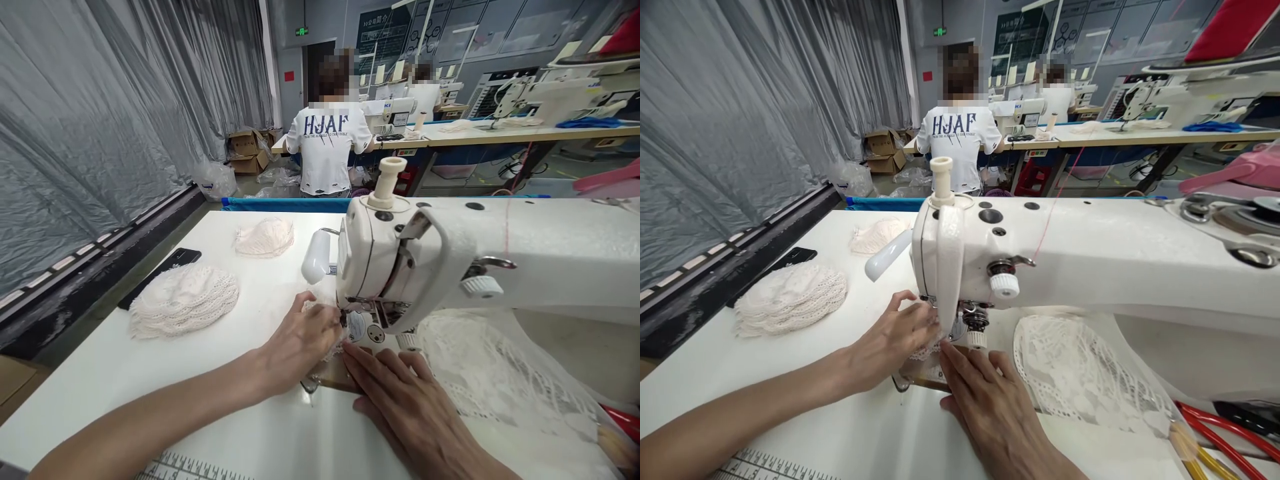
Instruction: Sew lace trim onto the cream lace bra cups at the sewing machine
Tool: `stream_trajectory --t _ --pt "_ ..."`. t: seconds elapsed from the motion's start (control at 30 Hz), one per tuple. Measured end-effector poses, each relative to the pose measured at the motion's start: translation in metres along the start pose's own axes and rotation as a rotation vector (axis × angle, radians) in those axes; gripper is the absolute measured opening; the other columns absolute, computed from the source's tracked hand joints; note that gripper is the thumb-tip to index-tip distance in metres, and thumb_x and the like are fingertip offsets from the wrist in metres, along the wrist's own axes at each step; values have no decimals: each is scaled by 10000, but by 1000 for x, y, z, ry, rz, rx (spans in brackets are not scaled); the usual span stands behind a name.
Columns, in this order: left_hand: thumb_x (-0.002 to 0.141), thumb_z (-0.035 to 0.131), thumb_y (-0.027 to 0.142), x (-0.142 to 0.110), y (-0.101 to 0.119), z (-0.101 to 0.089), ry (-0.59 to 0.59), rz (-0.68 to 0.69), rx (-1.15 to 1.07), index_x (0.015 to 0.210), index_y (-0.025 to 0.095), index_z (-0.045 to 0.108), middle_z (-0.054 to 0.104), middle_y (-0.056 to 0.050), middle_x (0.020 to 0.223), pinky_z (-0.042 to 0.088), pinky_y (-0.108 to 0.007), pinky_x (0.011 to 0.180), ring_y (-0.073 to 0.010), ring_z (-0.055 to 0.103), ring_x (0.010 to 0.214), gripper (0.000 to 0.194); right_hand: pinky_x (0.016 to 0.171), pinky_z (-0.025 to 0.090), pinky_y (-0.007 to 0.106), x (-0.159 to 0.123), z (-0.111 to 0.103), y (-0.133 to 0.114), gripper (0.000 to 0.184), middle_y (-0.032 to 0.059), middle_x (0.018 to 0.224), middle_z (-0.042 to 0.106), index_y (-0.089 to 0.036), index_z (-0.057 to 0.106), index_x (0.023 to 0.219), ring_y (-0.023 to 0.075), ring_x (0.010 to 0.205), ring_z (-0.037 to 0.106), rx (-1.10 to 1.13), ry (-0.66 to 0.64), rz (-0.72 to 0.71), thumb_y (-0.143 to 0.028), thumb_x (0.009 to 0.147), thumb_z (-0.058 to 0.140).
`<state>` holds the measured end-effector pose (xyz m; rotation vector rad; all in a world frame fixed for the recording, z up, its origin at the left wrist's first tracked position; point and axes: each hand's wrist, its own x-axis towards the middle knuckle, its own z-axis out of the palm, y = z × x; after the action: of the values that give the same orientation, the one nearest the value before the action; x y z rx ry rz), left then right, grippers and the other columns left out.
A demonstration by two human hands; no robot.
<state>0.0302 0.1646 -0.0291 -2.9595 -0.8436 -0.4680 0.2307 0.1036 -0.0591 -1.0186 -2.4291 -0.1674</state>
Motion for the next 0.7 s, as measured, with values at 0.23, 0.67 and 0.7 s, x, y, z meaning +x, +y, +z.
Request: stream_trajectory --t 0.23,0.67,0.7 --pt "826 450 8 -17 15 1 -37 23 80 857 142 554 592 -29 826 356 -322 771 -134 542 751 172 702 369 336 0 -4 -3 245 82 1085 665 -180 608 1091 191 884 578 30 3 3 -240 939 424" --pt "862 410 46 -17 17 4 20 22 126 978 142 526 600 -19 839 375 -330 771 -134 551 741 189 727 345 338 0 -7 -5 237 85 1052 681 -175 600 1076 178 828 603 1 32 -10 -273 948 426" --pt "865 413 48 -17 17 4 31 24 133 978 133 529 603 -20 840 378 -330 769 -133 551 737 184 727 345 339 -1 -7 -5 246 88 1054 681 -172 599 1080 179 831 603 1 29 -11 -281 950 420"
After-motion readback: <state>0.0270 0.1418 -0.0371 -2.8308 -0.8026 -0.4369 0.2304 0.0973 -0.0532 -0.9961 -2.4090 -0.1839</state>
